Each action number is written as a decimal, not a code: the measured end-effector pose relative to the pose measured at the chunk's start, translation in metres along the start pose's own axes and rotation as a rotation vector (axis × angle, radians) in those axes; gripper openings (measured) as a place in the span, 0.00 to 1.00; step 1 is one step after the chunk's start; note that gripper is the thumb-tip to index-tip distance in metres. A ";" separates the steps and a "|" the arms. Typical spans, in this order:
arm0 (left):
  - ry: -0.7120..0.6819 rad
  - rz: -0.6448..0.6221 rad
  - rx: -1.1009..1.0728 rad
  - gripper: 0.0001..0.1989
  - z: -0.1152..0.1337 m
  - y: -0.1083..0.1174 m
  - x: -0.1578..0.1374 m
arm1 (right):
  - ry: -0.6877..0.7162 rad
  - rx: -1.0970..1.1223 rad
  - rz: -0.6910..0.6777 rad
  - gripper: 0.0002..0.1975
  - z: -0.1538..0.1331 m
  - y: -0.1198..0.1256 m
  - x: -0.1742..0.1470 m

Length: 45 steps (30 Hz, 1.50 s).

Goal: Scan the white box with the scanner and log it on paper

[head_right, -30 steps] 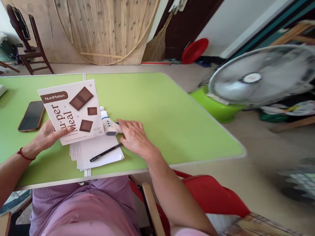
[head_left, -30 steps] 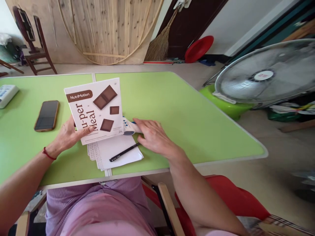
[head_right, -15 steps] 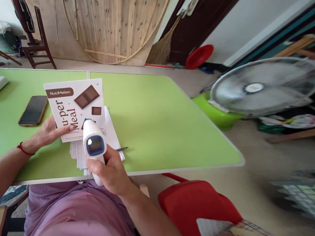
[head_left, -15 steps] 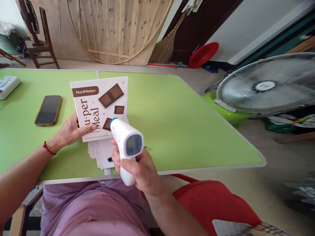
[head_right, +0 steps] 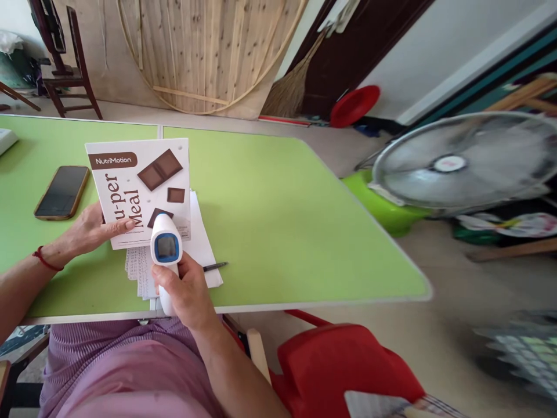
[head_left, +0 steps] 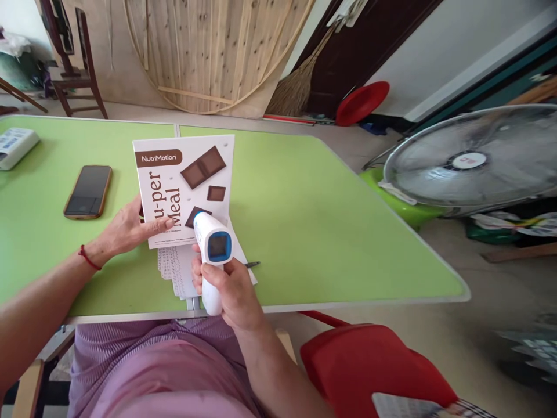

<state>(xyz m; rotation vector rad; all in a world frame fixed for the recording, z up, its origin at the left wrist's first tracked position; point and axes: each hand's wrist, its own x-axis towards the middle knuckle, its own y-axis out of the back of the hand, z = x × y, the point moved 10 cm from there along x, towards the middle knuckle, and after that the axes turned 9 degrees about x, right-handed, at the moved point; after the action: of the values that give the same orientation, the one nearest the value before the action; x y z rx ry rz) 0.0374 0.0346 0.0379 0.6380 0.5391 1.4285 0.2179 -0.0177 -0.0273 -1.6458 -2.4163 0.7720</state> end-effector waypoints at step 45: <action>-0.007 -0.046 0.098 0.33 -0.002 -0.003 0.001 | 0.433 -1.205 0.071 0.24 -0.143 0.081 0.033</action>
<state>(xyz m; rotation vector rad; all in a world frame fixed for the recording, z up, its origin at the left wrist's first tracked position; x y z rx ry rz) 0.0380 0.0359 0.0343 0.7038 0.6175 1.3627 0.3253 0.0839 0.0523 -1.8428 -2.5373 -1.1867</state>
